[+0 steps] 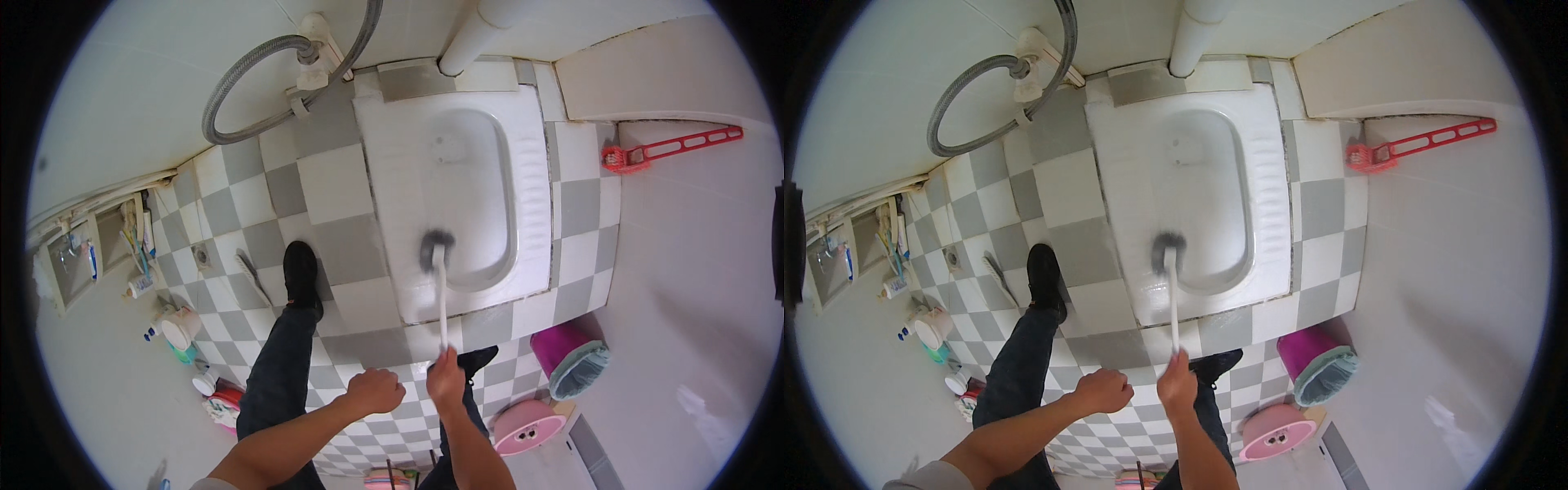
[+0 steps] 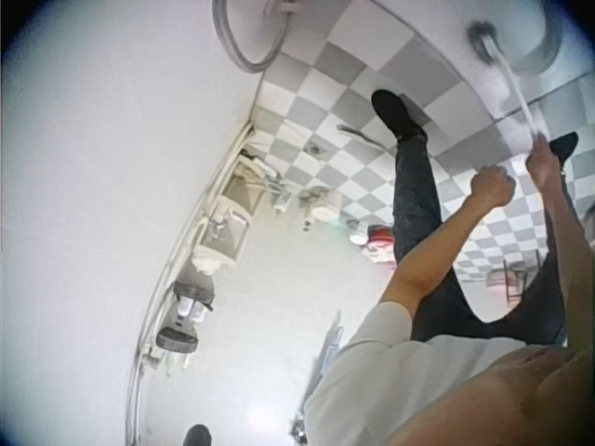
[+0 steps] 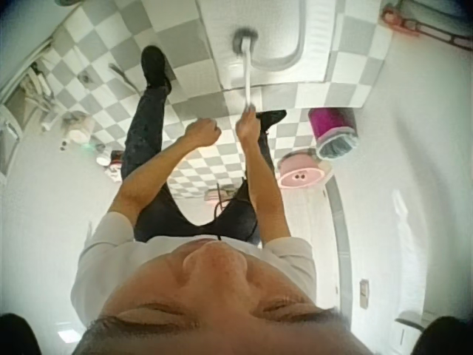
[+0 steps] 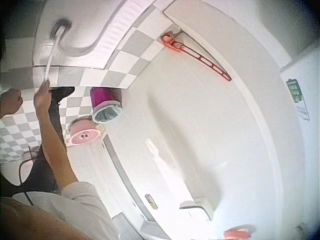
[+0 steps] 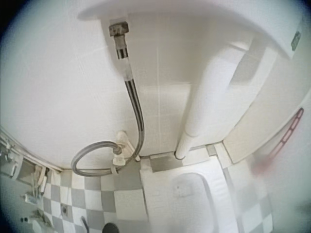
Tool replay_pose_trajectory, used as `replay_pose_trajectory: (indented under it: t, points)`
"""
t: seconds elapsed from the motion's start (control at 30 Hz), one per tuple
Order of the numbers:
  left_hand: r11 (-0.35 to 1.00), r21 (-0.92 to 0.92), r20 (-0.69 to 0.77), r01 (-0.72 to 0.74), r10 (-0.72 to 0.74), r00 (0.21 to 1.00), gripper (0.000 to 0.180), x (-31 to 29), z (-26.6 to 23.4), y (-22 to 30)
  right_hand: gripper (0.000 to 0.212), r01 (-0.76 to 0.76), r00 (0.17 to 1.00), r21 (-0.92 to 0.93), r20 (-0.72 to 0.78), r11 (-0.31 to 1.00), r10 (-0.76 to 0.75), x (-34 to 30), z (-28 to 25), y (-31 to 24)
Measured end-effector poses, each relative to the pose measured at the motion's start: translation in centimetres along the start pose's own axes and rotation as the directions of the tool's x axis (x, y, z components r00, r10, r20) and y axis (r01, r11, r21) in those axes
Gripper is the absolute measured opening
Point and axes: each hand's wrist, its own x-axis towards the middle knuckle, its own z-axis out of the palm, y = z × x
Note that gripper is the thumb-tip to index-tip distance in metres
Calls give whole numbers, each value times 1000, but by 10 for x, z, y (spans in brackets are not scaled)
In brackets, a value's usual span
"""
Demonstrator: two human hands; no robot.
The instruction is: The person scrubs a squat toilet with a long-handled brush, then moves to the floor to scrub tiles with a small brush and cleaning solution. They handle a bucket and cleaning containers during the process.
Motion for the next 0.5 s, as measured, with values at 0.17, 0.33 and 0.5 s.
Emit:
replay_pose_trajectory:
  t: [0.17, 0.33, 0.5]
  points:
    - [1000, -4, 83, 26, -26, 996, 40, 2, -2, 2, 27, -51, 998, -41, 39, 998, 52, -60, -11, 47]
    - [998, -53, -34, -17, 15, 999, 36, 7, 0, -2, 31, 134, 977, -158, -142, 978, -157, 66, -50, -19]
    - [995, -89, -65, -49, 43, 997, 35, 14, 7, -3, 42, 37, 990, -232, -124, 972, -67, 188, -110, -135]
